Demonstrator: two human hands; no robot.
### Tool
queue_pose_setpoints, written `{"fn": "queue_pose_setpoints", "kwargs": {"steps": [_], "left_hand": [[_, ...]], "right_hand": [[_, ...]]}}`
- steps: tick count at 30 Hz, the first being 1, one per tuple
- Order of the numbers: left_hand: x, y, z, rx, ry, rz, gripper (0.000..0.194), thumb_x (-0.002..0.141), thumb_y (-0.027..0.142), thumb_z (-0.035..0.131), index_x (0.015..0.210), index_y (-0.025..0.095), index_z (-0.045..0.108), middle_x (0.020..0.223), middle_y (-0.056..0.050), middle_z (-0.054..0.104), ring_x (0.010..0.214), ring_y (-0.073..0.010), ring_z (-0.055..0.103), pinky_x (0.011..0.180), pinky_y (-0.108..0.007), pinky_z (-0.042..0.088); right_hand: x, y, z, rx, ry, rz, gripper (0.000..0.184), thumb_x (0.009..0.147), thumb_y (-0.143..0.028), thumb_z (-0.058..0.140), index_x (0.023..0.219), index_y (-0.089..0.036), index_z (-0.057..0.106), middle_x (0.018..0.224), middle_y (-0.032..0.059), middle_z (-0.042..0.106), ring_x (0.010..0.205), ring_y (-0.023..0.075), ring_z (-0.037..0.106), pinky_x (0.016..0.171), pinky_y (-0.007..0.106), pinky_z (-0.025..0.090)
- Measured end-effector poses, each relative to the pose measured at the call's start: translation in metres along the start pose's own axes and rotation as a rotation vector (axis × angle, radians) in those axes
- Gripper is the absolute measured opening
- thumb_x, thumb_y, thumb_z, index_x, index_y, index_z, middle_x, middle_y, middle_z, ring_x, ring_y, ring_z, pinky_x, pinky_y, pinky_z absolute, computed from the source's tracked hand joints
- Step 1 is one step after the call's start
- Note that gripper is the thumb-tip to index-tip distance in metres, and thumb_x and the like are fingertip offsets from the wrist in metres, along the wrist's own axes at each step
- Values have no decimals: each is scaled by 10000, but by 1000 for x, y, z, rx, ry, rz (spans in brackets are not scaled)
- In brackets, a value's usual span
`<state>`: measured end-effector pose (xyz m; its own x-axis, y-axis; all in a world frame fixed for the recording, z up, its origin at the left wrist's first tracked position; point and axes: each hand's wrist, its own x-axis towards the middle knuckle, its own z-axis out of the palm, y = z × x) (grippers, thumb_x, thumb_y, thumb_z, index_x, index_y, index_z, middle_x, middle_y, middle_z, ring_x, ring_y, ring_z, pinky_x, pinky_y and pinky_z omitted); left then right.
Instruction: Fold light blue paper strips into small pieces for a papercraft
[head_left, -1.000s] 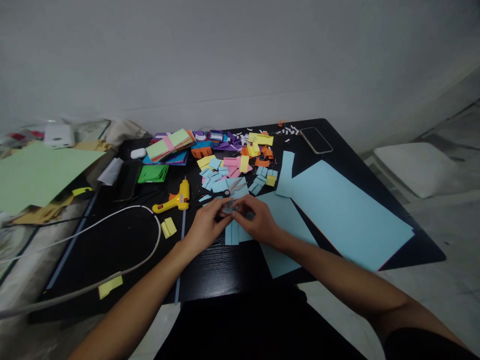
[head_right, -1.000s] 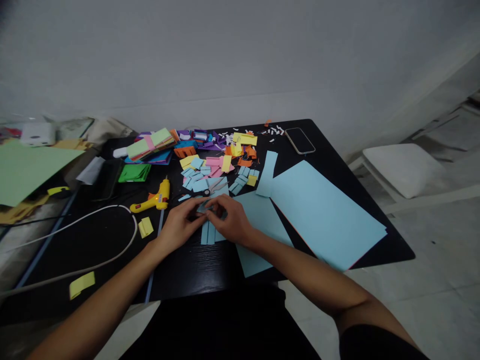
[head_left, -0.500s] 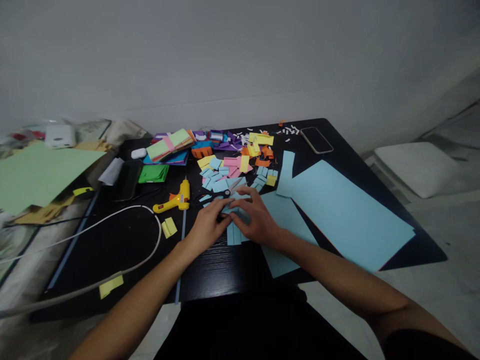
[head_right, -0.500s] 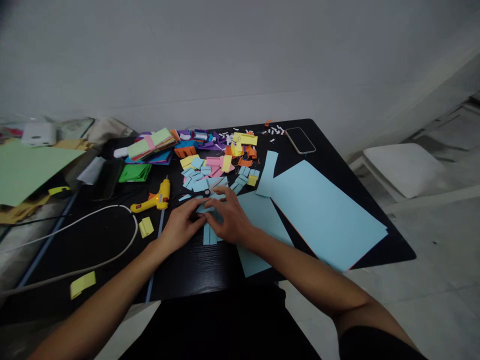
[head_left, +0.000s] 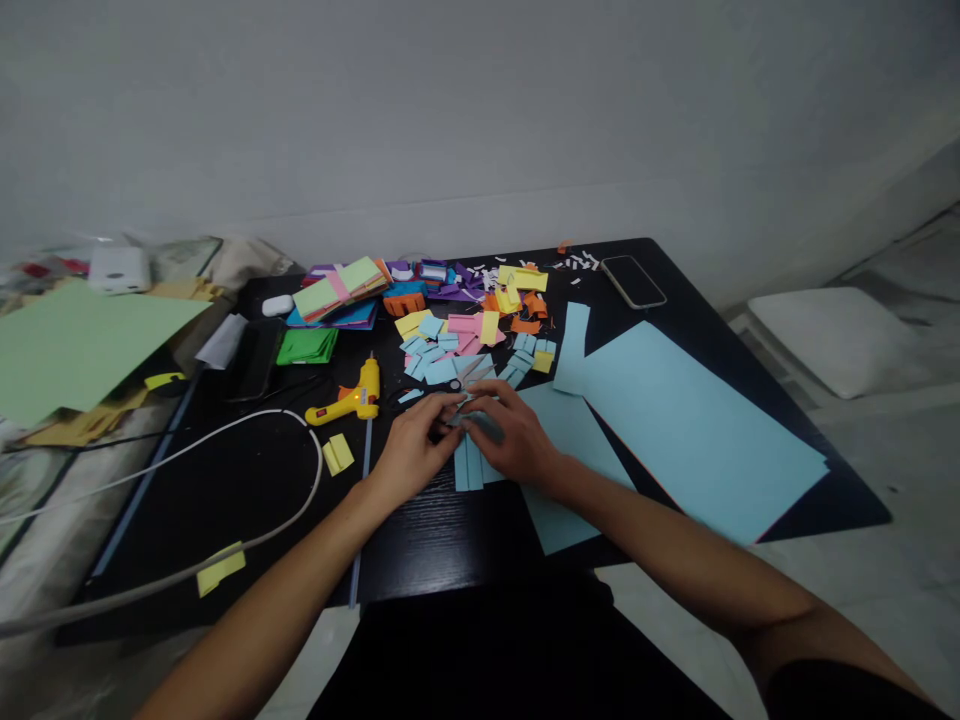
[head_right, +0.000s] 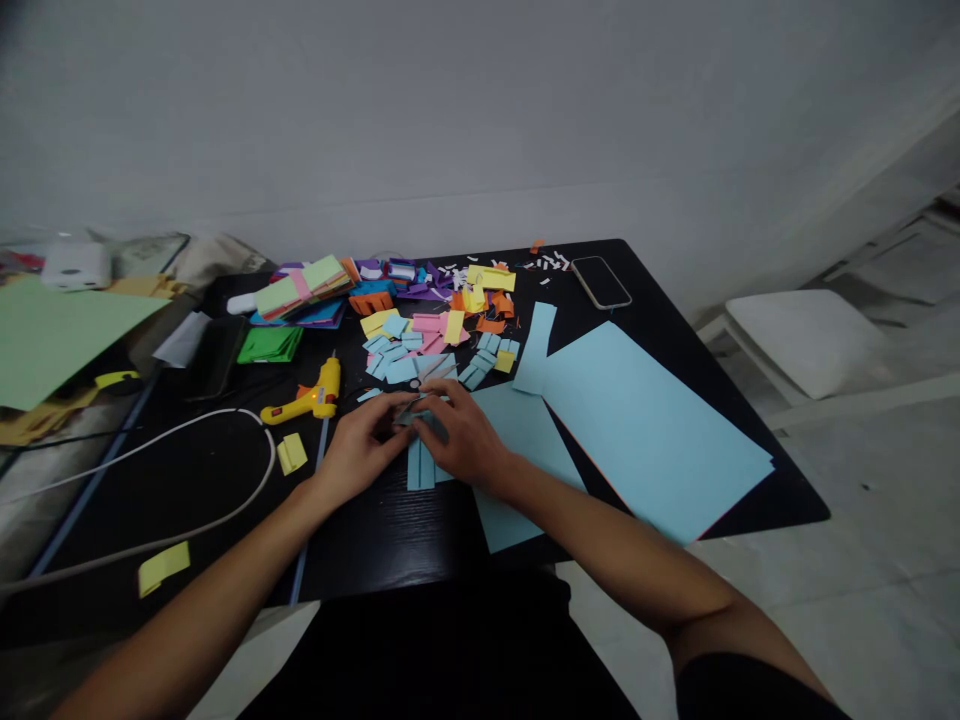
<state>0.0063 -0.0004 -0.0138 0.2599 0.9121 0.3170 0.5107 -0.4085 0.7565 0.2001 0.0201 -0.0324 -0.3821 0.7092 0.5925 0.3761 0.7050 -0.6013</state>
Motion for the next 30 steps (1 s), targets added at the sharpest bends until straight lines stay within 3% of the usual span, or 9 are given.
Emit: {"fn": "queue_pose_setpoints", "kwargs": {"steps": [8,15,25,30], "left_hand": [[-2,-3,2,-27,-38,4,317,933,193,633,1248,205,662,1074,-72,702,758,-150,699,675,-274,593],[-1,0,3,19,-75,46,221,943,182,609,1153,185,676,972,-59,673,806,-167,666,718,-291,577],[0,5,6,-305,47,-233,280,917,311,699,1172,196,683,914,-28,714,778,-146,684,715,-265,560],[0,11,4,-306,-32,-287,198,907,352,694,1001,178,689,743,0,676,647,-132,637,609,-239,527]], "right_hand": [[0,0,0,-18,0,-64,111,986,-178,602,1067,-203,675,1228,147,627,1213,276,633,964,459,617],[-1,3,1,-73,-20,-76,93,1008,-198,617,1033,-226,701,1305,128,622,1257,270,617,974,453,621],[1,-6,1,-32,141,9,52,990,-186,604,1019,-224,626,1191,123,688,1188,253,675,1008,441,606],[1,-6,3,1,203,102,17,978,-218,644,992,-227,646,1131,111,709,1090,234,712,917,399,649]]}}
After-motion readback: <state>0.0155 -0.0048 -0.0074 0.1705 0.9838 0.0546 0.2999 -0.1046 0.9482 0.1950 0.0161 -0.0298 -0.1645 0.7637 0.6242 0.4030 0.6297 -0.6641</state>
